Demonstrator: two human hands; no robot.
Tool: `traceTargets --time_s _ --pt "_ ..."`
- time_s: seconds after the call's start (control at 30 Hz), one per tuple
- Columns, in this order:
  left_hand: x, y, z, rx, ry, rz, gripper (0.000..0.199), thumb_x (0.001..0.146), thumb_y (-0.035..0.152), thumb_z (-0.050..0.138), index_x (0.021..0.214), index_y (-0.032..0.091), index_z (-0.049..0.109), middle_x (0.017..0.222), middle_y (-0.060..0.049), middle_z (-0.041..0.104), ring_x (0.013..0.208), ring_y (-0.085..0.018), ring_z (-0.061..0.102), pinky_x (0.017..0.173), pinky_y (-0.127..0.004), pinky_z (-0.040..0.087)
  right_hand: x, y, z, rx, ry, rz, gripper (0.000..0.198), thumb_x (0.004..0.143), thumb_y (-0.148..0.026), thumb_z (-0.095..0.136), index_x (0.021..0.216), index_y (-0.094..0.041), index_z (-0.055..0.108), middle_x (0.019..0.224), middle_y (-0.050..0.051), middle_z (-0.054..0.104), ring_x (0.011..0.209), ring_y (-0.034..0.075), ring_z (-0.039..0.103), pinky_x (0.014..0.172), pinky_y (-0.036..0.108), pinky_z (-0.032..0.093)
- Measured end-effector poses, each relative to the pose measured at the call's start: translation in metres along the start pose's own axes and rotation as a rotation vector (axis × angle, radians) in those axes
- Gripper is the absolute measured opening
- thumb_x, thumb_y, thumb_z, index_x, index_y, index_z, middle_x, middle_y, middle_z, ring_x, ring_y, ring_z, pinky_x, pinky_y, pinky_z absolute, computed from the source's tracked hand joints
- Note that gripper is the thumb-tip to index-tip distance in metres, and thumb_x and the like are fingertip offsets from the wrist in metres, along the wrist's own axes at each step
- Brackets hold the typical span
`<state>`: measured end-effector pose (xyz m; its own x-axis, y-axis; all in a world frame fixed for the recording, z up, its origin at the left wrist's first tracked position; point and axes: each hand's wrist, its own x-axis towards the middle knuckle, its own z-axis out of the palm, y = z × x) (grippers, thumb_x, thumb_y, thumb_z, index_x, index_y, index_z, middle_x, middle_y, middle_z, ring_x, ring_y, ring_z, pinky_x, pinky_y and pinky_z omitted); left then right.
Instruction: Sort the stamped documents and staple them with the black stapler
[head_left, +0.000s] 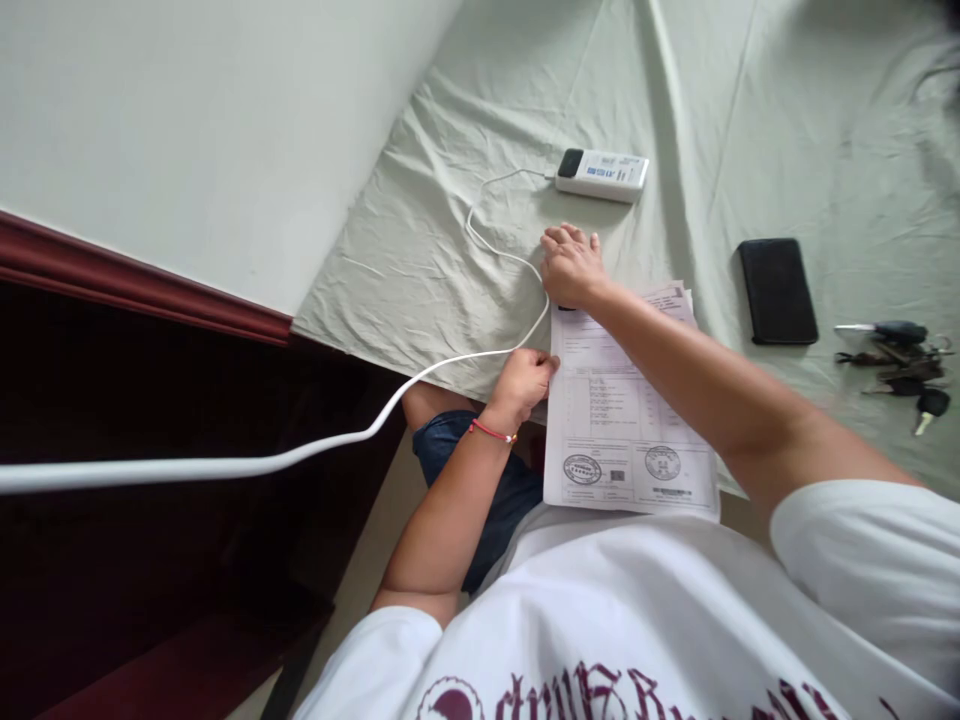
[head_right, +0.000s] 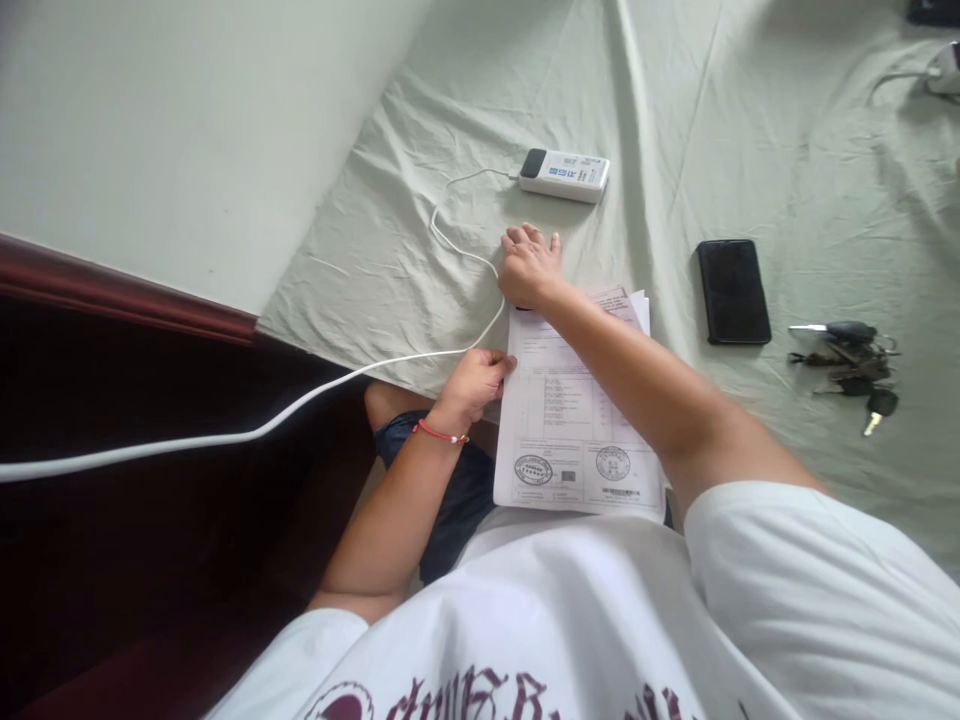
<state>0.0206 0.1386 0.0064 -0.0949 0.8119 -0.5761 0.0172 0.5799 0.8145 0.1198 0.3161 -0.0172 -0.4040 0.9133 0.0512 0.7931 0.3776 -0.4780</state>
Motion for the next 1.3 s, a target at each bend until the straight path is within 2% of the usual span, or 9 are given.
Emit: traceTargets --time_s 0.27,0.47,0.57,0.67,0.8,0.93,1.07,1.2,1.3 --pt "0.003 -0.005 0.000 -0.097 -0.023 -0.042 0.041 0.083 0.023 0.086 0.056 0.018 0.055 0.048 0.005 0.044 0.044 -0.008 0.041 0.047 -0.021 0.031 -0.009 0.000 -0.001 -0.030 0.028 -0.008 0.054 0.102 -0.023 0.039 0.150 -0.026 0.065 0.167 0.010 0.055 0.162 0.037 0.036 0.132 0.074 0.021" --pt "-0.001 -0.003 0.000 -0.013 0.002 0.035 0.046 0.090 0.020 0.076 0.052 0.018 0.050 0.048 0.005 0.040 0.044 -0.006 0.034 0.046 -0.021 0.024 0.000 -0.002 -0.004 0.066 0.016 0.022 0.054 0.111 -0.050 0.039 0.153 -0.023 0.061 0.168 0.015 0.051 0.161 0.043 0.035 0.131 0.074 0.019" --pt "-0.007 -0.005 0.000 -0.016 -0.011 0.031 0.044 0.090 0.023 0.075 0.054 0.018 0.051 0.049 0.005 0.042 0.046 -0.007 0.036 0.047 -0.022 0.026 -0.003 0.002 -0.016 0.164 0.022 0.086 0.061 0.113 -0.060 0.034 0.155 -0.023 0.058 0.164 0.017 0.055 0.155 0.041 0.045 0.129 0.062 0.030" --pt "-0.015 -0.012 0.002 -0.018 -0.047 0.018 0.039 0.089 0.031 0.077 0.058 0.018 0.056 0.052 0.004 0.047 0.048 -0.009 0.042 0.049 -0.023 0.030 -0.027 0.014 -0.035 0.235 0.104 0.110 0.056 0.115 -0.057 0.028 0.143 -0.026 0.064 0.147 0.015 0.067 0.143 0.035 0.058 0.122 0.052 0.042" --pt "-0.026 -0.022 0.005 -0.042 -0.113 0.091 0.039 0.089 0.041 0.076 0.063 0.018 0.059 0.055 0.004 0.047 0.050 -0.008 0.038 0.049 -0.023 0.026 -0.085 0.039 -0.059 0.212 0.114 0.136 0.039 0.109 -0.047 0.042 0.111 -0.023 0.073 0.120 0.014 0.076 0.115 0.033 0.070 0.104 0.049 0.052" --pt "-0.037 -0.021 0.006 -0.073 -0.153 0.242 0.045 0.089 0.050 0.077 0.064 0.019 0.055 0.058 0.006 0.041 0.054 -0.008 0.032 0.050 -0.024 0.023 -0.139 0.065 -0.081 0.171 0.110 0.091 0.034 0.104 -0.048 0.048 0.098 -0.026 0.074 0.106 0.012 0.077 0.100 0.031 0.071 0.093 0.047 0.053" --pt "-0.041 -0.018 0.004 -0.097 -0.203 0.360 0.053 0.087 0.060 0.080 0.066 0.020 0.053 0.060 0.006 0.041 0.057 -0.009 0.035 0.052 -0.024 0.027 -0.169 0.087 -0.105 0.121 0.081 0.169 0.036 0.099 -0.054 0.058 0.079 -0.026 0.070 0.066 0.005 0.062 0.069 0.025 0.061 0.069 0.041 0.046" --pt "-0.033 -0.026 -0.002 -0.203 -0.045 0.392 0.051 0.084 0.064 0.083 0.072 0.019 0.061 0.063 0.004 0.051 0.059 -0.010 0.044 0.055 -0.023 0.037 -0.175 0.101 -0.111 0.418 0.263 0.219 0.026 0.091 -0.052 0.075 0.099 -0.027 0.075 0.078 0.002 0.068 0.071 0.020 0.063 0.067 0.035 0.049" --pt "-0.024 -0.035 -0.007 -0.290 0.075 0.375 0.049 0.081 0.064 0.085 0.080 0.019 0.067 0.068 0.003 0.062 0.060 -0.011 0.052 0.058 -0.024 0.044 -0.175 0.101 -0.099 0.802 0.229 0.301 0.039 0.089 -0.055 0.079 0.114 -0.028 0.069 0.090 0.002 0.073 0.070 0.017 0.066 0.063 0.033 0.055"
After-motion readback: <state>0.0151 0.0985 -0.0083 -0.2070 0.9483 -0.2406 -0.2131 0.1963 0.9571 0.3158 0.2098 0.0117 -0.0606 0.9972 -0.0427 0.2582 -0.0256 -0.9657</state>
